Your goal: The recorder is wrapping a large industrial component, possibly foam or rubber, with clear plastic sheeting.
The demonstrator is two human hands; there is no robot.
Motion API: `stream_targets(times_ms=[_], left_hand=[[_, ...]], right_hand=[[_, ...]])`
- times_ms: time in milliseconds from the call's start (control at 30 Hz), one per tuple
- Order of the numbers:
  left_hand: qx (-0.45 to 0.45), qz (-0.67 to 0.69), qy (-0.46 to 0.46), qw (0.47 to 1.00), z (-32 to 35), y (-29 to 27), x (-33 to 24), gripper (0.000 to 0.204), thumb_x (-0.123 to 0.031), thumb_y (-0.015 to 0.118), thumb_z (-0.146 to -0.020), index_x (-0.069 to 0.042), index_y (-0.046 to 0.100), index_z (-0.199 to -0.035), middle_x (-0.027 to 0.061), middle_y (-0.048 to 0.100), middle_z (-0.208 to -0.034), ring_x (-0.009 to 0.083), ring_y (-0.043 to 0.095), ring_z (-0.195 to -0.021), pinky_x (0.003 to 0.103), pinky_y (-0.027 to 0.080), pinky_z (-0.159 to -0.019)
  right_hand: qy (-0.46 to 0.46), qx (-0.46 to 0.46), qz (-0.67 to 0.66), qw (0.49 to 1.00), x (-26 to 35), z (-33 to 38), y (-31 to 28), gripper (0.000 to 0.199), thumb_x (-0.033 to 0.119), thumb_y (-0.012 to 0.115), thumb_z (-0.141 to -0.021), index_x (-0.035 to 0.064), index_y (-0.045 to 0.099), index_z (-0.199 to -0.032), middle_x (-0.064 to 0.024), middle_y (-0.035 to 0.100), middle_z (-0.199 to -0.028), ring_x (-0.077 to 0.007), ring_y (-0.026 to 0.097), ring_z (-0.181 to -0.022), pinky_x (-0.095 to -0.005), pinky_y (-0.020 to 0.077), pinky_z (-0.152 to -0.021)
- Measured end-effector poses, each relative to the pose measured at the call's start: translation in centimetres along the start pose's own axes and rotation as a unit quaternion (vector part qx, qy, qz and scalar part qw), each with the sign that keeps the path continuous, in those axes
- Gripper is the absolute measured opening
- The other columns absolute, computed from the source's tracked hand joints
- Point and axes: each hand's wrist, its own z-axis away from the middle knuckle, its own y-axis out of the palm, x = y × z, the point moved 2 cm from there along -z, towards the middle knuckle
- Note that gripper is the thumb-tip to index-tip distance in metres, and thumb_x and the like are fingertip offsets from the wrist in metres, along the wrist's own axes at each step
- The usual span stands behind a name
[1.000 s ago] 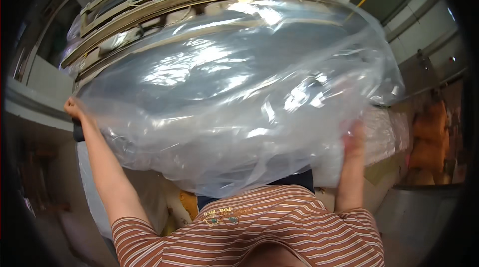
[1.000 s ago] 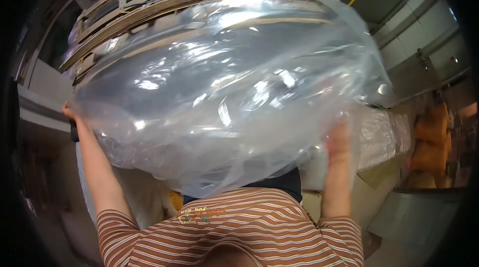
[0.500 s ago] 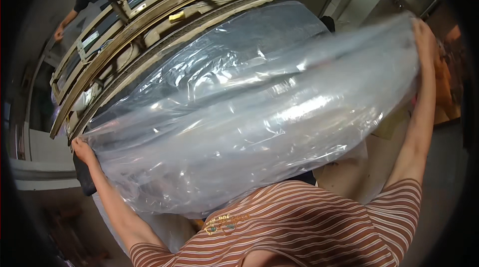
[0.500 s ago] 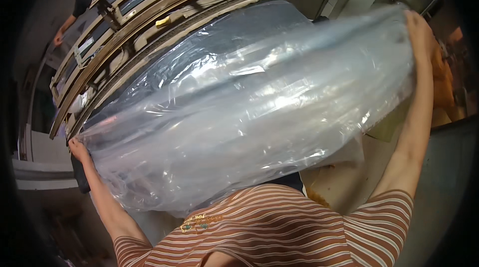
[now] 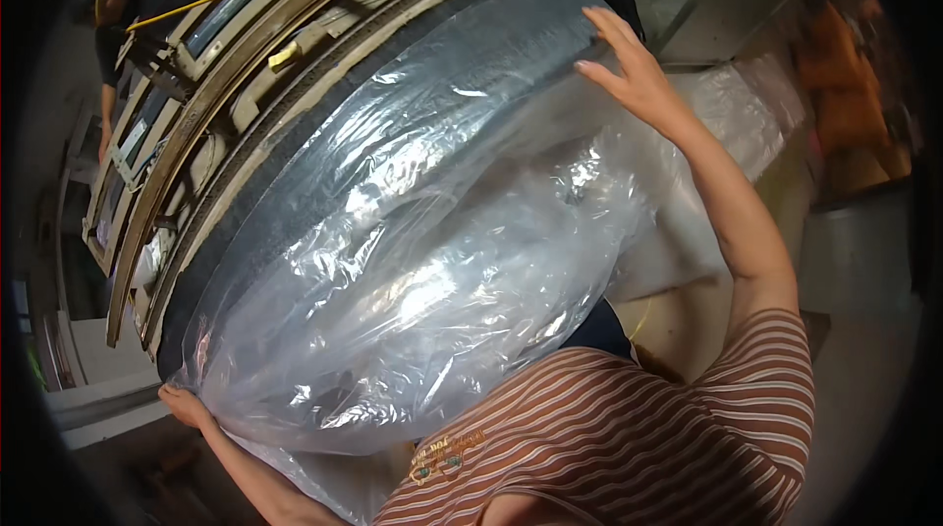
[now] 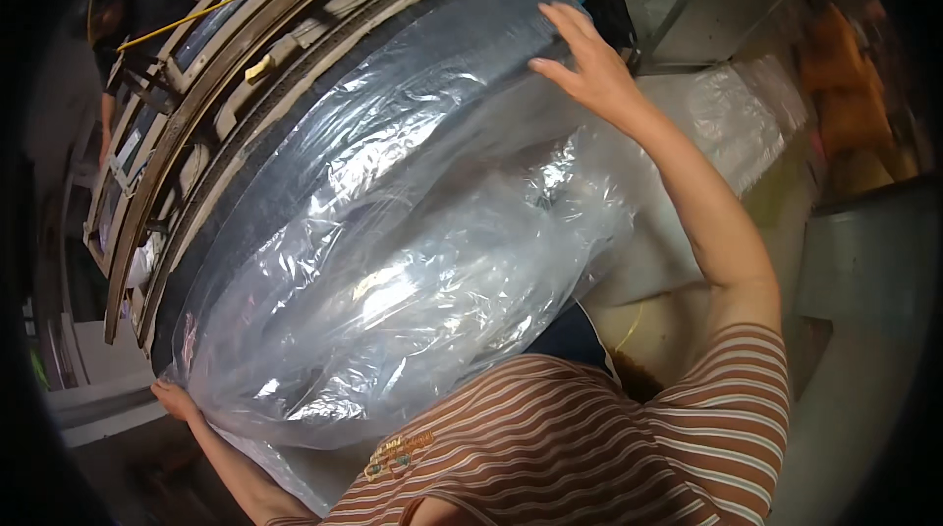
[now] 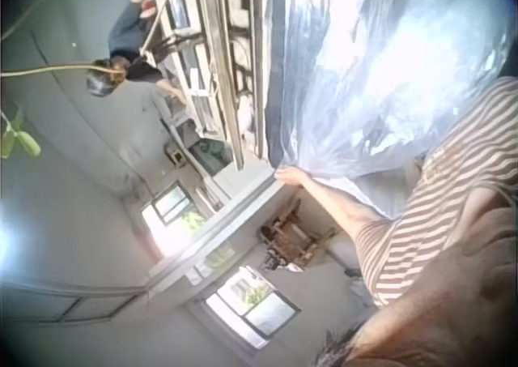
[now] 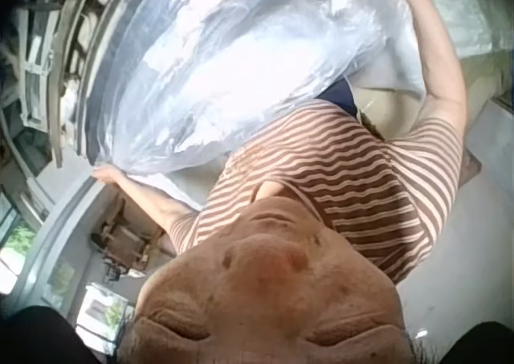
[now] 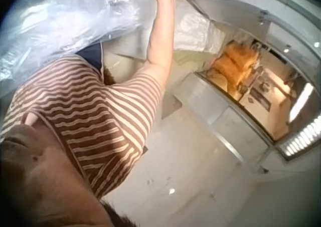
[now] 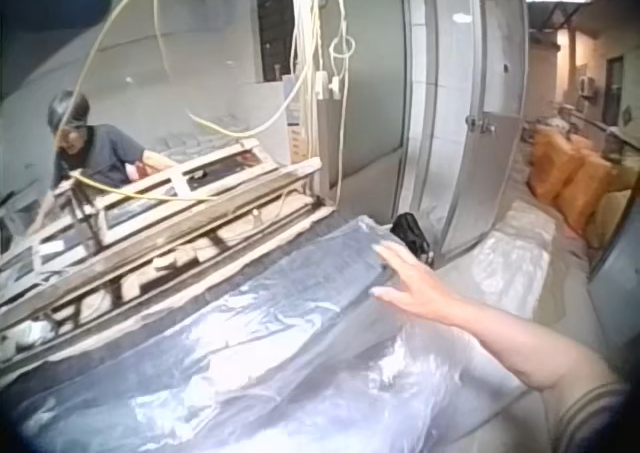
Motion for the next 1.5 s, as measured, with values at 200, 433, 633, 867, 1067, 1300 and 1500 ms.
stream_targets(times_ms=[200,433,633,867,1067,1300,1500], left_hand=[[0.005,-0.021,-0.009,1.000,-1.2,0.0,1.5,0.034,-0.033,0.034,-0.095,-0.009,0.053,-0.109,0.0174,0.060,-0.106,0.0401,0.055,-0.097,0.048,0.043,-0.077],[0.012,-0.021,-0.005,1.000,-1.6,0.0,1.6,0.036,-0.033,0.036,-0.094,-0.007,0.054,-0.108,0.0173,0.059,-0.109,0.0403,0.055,-0.097,0.047,0.043,-0.079],[-0.009,0.011,-0.004,1.000,-1.8,-0.3,1.9,0.037,-0.032,0.036,-0.094,-0.002,0.055,-0.108,0.0202,0.059,-0.108,0.0408,0.055,-0.098,0.046,0.042,-0.081],[-0.079,0.086,-0.029,0.993,-1.8,0.9,3.6,0.036,-0.028,0.039,-0.094,0.001,0.056,-0.106,0.0228,0.058,-0.107,0.0412,0.054,-0.098,0.043,0.042,-0.084],[-0.109,0.312,-0.121,0.936,-3.2,-2.4,10.7,0.036,-0.025,0.046,-0.093,0.006,0.058,-0.106,0.0176,0.061,-0.105,0.0268,0.060,-0.089,0.036,0.048,-0.080],[-0.006,0.423,-0.139,0.896,0.3,-9.2,17.2,0.040,-0.028,0.051,-0.094,0.004,0.052,-0.117,0.0129,0.058,-0.111,0.0210,0.054,-0.099,0.032,0.043,-0.089],[0.115,0.360,-0.196,0.905,6.3,-9.9,16.9,0.048,-0.035,0.055,-0.091,-0.003,0.049,-0.126,0.0086,0.054,-0.123,0.0202,0.050,-0.108,0.033,0.037,-0.095]], right_hand=[[0.048,-0.089,-0.010,0.995,0.6,1.5,1.5,0.034,0.027,0.067,-0.079,0.0054,0.056,-0.103,-0.0073,0.052,-0.103,-0.0251,0.049,-0.102,-0.0349,0.0396,-0.087],[0.005,-0.036,0.042,0.998,-1.7,7.1,5.8,0.032,0.022,0.068,-0.077,0.0052,0.057,-0.102,-0.0067,0.054,-0.103,-0.0230,0.050,-0.102,-0.0326,0.0372,-0.091],[0.140,0.089,-0.246,0.955,-0.4,4.2,5.3,0.017,0.017,0.054,-0.089,0.0016,0.060,-0.091,-0.0015,0.059,-0.083,-0.0130,0.055,-0.083,-0.0265,0.0419,-0.079],[0.032,0.012,-0.094,0.995,1.6,-5.1,4.4,0.021,0.025,0.058,-0.085,0.0050,0.065,-0.087,-0.0032,0.059,-0.068,-0.0149,0.057,-0.065,-0.0282,0.0438,-0.061],[-0.045,-0.015,0.029,0.998,2.8,-10.0,9.7,0.020,0.027,0.063,-0.077,0.0097,0.066,-0.086,-0.0074,0.065,-0.076,-0.0294,0.060,-0.074,-0.0390,0.0466,-0.068],[-0.013,0.159,-0.078,0.984,2.7,-11.2,10.3,0.027,0.027,0.069,-0.073,0.0060,0.062,-0.088,-0.0049,0.059,-0.079,-0.0196,0.056,-0.077,-0.0328,0.0436,-0.071],[-0.089,0.175,-0.024,0.980,0.8,-13.7,10.5,0.041,0.022,0.074,-0.072,0.0035,0.054,-0.102,-0.0027,0.052,-0.078,-0.0139,0.047,-0.075,-0.0283,0.0387,-0.067]])
